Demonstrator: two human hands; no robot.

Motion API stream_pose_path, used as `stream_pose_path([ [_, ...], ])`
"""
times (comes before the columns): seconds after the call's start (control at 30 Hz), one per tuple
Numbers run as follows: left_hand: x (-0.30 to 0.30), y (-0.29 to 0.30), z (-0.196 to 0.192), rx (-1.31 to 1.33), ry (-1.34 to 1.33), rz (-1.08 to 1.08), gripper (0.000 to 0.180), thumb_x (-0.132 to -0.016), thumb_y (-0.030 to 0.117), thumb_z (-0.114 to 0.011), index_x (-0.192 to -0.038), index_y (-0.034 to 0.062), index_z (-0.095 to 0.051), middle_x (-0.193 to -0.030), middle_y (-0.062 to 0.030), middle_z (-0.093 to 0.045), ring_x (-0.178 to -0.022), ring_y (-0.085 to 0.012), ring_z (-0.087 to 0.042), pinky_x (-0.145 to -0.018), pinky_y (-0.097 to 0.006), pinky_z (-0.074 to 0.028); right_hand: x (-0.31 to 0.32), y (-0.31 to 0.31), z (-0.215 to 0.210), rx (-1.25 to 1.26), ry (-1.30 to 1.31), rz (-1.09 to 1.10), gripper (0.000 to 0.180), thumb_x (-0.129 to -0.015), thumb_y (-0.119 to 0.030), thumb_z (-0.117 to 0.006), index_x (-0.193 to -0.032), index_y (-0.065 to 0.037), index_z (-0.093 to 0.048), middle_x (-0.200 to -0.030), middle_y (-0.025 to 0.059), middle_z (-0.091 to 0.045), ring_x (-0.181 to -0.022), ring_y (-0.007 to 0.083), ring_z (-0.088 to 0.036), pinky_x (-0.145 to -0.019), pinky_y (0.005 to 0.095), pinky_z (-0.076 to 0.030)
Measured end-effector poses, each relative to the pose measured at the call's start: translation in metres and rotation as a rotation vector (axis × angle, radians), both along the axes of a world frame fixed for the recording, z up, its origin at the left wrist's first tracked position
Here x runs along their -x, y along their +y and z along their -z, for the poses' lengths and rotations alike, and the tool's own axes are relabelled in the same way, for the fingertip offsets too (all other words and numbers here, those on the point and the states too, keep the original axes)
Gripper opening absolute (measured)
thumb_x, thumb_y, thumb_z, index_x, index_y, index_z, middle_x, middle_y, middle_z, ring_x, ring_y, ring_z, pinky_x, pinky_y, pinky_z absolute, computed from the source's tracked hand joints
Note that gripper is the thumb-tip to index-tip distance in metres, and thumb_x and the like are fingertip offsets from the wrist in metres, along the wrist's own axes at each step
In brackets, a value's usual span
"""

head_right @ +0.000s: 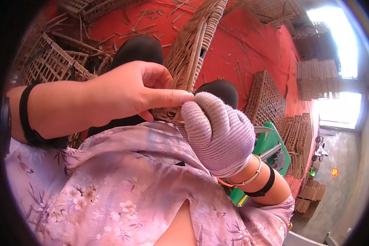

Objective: Assembling and securing components of a wicker furniture piece using a pneumatic staple gun and hand tools.

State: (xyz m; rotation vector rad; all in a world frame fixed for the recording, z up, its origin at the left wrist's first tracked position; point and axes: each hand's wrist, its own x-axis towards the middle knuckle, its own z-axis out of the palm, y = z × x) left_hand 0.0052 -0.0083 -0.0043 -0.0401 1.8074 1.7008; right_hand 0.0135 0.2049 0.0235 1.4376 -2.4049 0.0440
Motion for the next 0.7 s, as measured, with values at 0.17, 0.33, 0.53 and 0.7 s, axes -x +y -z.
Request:
stream_pose_path([
  [0.17,-0.006,0.006,0.006,-0.109,-0.01,-0.085,0.033,-0.084,0.035,-0.074,-0.087,0.0044,-0.061,-0.086,-0.0025,-0.064,-0.081,-0.0098,-0.059,-0.07,-0.026,-0.05,0.003,0.009,0.006,0.088,-0.036,-0.085,0.047,-0.067,-0.015,-0.086,-0.102,-0.006,-0.056,-0.098,0.0124,-0.066,-0.072,0.0253,-0.067,-0.059,0.0326,-0.055],
  [0.33,-0.008,0.007,0.001,-0.303,-0.008,-0.138,0.025,-0.087,0.025,-0.073,-0.079,0.0063,-0.058,-0.079,-0.0014,-0.063,-0.073,-0.0081,-0.058,-0.067,-0.023,-0.05,0.006,0.014,0.006,0.137,-0.105,-0.151,0.042,-0.067,-0.01,-0.084,-0.099,-0.005,-0.057,-0.097,0.0139,-0.068,-0.072,0.0249,-0.068,-0.06,0.0325,-0.056],
  [0.53,-0.001,0.005,0.014,-0.234,0.09,-0.06,0.028,-0.085,0.027,-0.075,-0.076,0.0063,-0.058,-0.074,-0.0012,-0.062,-0.068,-0.0079,-0.057,-0.062,-0.022,-0.046,0.007,0.012,0.0,0.168,-0.112,-0.16,0.04,-0.068,-0.01,-0.083,-0.1,-0.006,-0.059,-0.095,0.0143,-0.068,-0.071,0.0255,-0.068,-0.059,0.0329,-0.056],
  [0.7,-0.006,0.0,0.012,-0.008,0.317,-0.17,0.03,-0.084,0.029,-0.075,-0.089,0.0062,-0.056,-0.079,0.0018,-0.059,-0.073,-0.0052,-0.054,-0.062,-0.022,-0.044,0.003,0.012,-0.009,0.131,-0.197,0.037,0.043,-0.067,-0.02,-0.085,-0.102,-0.007,-0.062,-0.085,0.0101,-0.066,-0.067,0.0252,-0.066,-0.058,0.0332,-0.054],
])
